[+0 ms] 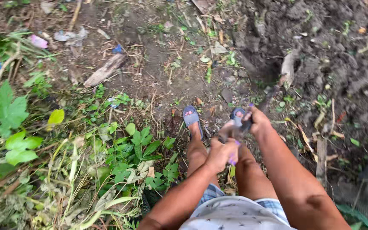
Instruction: The person uses a hoe to break up and loosen soil in a garden bed. They repeatedly strike the ground and pull the tool toward themselves to turn over clumps of earth, working along a narrow strip next to a mesh fence.
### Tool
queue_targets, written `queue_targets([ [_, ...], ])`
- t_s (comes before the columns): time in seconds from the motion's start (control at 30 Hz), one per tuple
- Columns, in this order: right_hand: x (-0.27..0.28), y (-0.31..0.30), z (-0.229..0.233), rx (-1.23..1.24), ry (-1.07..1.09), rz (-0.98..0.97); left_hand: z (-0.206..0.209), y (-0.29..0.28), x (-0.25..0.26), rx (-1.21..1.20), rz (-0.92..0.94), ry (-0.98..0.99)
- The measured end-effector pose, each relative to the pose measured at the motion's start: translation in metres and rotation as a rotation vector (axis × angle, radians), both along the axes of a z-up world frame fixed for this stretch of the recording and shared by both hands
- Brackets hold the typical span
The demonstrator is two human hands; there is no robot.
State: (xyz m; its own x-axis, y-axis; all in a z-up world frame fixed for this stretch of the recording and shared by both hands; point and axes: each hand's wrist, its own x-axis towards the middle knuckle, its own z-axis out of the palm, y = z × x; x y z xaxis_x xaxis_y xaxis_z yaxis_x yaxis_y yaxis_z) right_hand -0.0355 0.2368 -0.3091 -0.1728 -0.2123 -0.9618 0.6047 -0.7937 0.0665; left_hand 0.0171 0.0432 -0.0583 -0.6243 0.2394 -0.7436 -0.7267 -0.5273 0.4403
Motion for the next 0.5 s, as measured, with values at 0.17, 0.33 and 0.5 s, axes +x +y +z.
queue_targets([
  [0.17,0.03,-0.069,0.061,0.387,-0.084,0.309,-0.011,-0.05,0.055,0.384,0.224,-0.268],
  [0.33,0.053,-0.146,0.058,0.576,-0.141,0.341,0.0,-0.1,0.057,0.394,0.39,-0.342],
  [0.5,0.053,-0.135,-0.039,0.323,-0.128,0.4,-0.006,-0.093,0.012,0.219,0.339,-0.42],
])
